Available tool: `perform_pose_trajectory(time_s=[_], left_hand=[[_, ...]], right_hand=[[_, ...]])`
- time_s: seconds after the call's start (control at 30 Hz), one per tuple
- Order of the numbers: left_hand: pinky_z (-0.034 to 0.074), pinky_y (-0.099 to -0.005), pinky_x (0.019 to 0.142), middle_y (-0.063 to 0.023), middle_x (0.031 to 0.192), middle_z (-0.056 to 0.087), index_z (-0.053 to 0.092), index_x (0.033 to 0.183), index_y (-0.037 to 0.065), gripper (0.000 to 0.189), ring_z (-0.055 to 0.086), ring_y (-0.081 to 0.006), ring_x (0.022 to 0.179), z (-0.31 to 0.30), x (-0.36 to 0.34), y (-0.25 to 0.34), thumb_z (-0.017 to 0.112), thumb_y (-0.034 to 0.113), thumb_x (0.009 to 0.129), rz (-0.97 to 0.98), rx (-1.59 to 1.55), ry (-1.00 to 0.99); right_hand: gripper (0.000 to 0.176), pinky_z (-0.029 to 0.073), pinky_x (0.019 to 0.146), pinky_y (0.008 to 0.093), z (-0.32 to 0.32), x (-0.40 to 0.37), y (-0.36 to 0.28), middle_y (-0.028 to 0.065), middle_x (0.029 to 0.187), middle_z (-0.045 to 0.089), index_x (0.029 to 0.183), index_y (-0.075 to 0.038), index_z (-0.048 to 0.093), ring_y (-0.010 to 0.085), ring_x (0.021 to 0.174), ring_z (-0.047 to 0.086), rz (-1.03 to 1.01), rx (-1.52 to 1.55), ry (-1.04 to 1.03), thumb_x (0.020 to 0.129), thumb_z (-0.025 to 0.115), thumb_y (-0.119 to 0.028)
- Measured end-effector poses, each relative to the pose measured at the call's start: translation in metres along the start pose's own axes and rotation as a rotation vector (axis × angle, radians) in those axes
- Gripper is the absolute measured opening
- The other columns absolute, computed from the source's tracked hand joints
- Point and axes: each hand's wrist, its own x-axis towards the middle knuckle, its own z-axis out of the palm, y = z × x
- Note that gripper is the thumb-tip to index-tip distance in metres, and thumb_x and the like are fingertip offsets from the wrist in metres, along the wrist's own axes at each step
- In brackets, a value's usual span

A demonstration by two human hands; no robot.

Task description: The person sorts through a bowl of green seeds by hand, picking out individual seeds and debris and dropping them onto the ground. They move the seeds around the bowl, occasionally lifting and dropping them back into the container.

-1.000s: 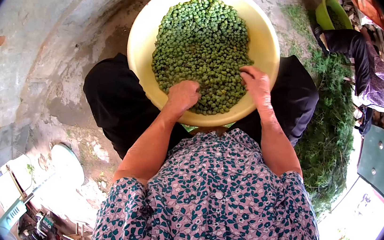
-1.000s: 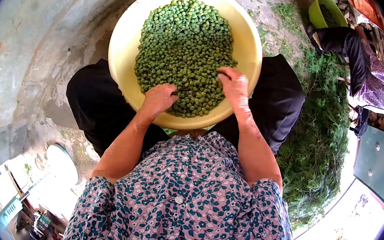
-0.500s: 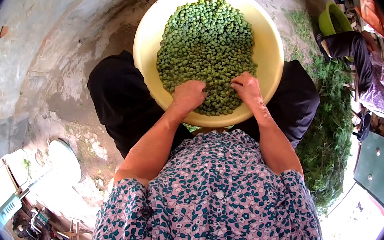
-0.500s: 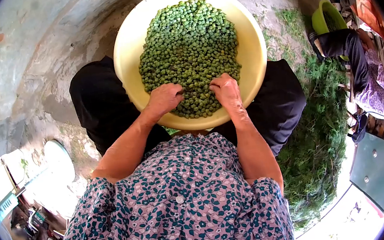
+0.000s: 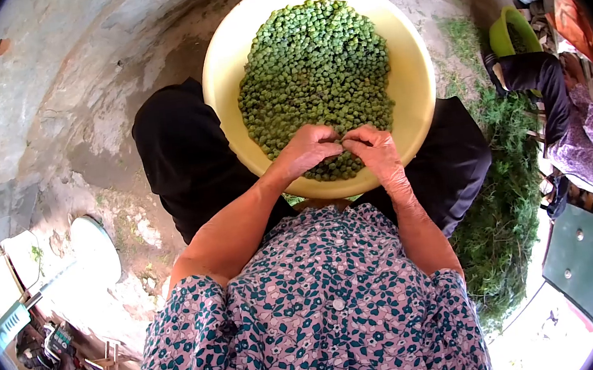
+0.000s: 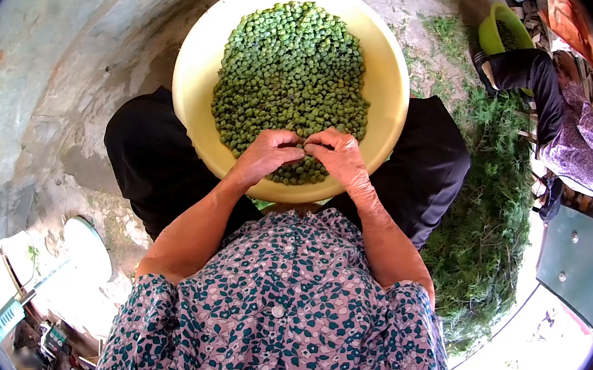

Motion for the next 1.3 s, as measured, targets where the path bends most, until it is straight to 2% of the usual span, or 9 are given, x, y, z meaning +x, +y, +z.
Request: perform_pose_trajectory(time_s=[0.1,0.17,0.2,0.4,0.57,0.67,0.87,1.1,1.3], left_hand=[[0.046,-0.0291,0.065,-0.0064,0.076,0.063,0.065,0.086,-0.001,0.019,0.058,-0.0145,0.074,-0.002,-0.001,-0.003,0.066,0.014,0.076,-0.035,0.235,0.033],[0.048,-0.0376,0.070,-0.0116,0.082,0.065,0.067,0.086,0.003,0.018,0.062,-0.0256,0.080,-0.002,-0.006,-0.002,0.064,0.014,0.071,0.044,0.859,0.188],[0.047,-0.0449,0.075,-0.0123,0.091,0.065,0.068,0.090,0.010,0.024,0.060,-0.0324,0.087,-0.005,-0.007,-0.001,0.063,0.014,0.068,-0.037,0.894,0.158],[0.049,-0.0447,0.069,-0.0126,0.085,0.065,0.065,0.082,0.007,0.013,0.062,-0.0327,0.085,-0.013,-0.007,-0.017,0.056,0.006,0.071,0.042,1.095,0.193],[0.048,-0.0425,0.070,-0.0089,0.089,0.063,0.064,0.091,0.012,0.025,0.061,-0.0288,0.089,-0.013,-0.005,-0.015,0.057,0.005,0.068,-0.051,1.136,0.106],[0.048,-0.0428,0.070,-0.0088,0.088,0.063,0.064,0.091,0.011,0.024,0.061,-0.0284,0.089,-0.012,-0.006,-0.017,0.057,0.006,0.069,-0.021,1.128,0.117],[0.048,-0.0428,0.074,-0.0108,0.090,0.064,0.065,0.095,0.010,0.023,0.060,-0.0299,0.090,-0.014,-0.001,-0.017,0.058,0.013,0.074,-0.040,1.052,0.148],[0.047,-0.0435,0.078,-0.0142,0.094,0.064,0.065,0.098,0.009,0.025,0.059,-0.0320,0.092,-0.020,0.008,-0.020,0.057,0.021,0.077,-0.128,0.815,0.293],[0.046,-0.0413,0.079,-0.0127,0.096,0.064,0.066,0.099,0.010,0.027,0.059,-0.0313,0.093,-0.025,0.012,-0.026,0.058,0.021,0.076,-0.216,0.718,0.341]], right_hand=[[0.013,0.047,0.067,0.0284,0.002,-0.001,0.001,0.0073,0.079,0.061,0.084,-0.001,0.067,0.0160,0.073,0.059,-0.001,-0.036,0.001,0.074,0.068,-0.008],[0.011,0.047,0.067,0.0293,0.003,-0.004,-0.002,0.0080,0.078,0.062,0.081,-0.002,0.067,0.0186,0.072,0.060,-0.077,-0.137,-0.020,0.072,0.068,-0.008],[0.011,0.047,0.067,0.0293,0.004,-0.007,-0.006,0.0080,0.078,0.062,0.081,-0.002,0.067,0.0186,0.072,0.060,-0.075,-0.136,-0.024,0.072,0.068,-0.008],[0.015,0.048,0.066,0.0341,0.019,-0.030,-0.015,0.0112,0.073,0.060,0.082,-0.005,0.068,0.0261,0.072,0.060,-0.213,-0.211,-0.575,0.069,0.066,-0.012],[0.015,0.048,0.069,0.0398,0.012,-0.049,-0.020,0.0146,0.074,0.060,0.082,-0.006,0.068,0.0335,0.076,0.061,-0.293,-0.609,-0.673,0.070,0.058,-0.008],[0.014,0.049,0.067,0.0432,0.004,-0.060,-0.010,0.0141,0.072,0.063,0.080,-0.010,0.069,0.0338,0.072,0.062,-0.436,-0.483,-0.540,0.070,0.058,-0.010],[0.014,0.049,0.069,0.0430,-0.006,-0.046,-0.023,0.0157,0.079,0.063,0.081,-0.009,0.068,0.0348,0.075,0.061,-0.221,-0.627,-0.631,0.076,0.056,-0.012],[0.016,0.048,0.072,0.0426,0.005,0.027,0.012,0.0146,0.089,0.060,0.089,-0.009,0.068,0.0349,0.083,0.059,-0.236,-0.456,0.029,0.073,0.066,-0.006],[0.026,0.046,0.078,0.0407,0.037,0.074,0.034,0.0102,0.096,0.054,0.087,-0.015,0.069,0.0312,0.096,0.052,-0.482,-0.656,0.151,0.066,0.066,0.000]])
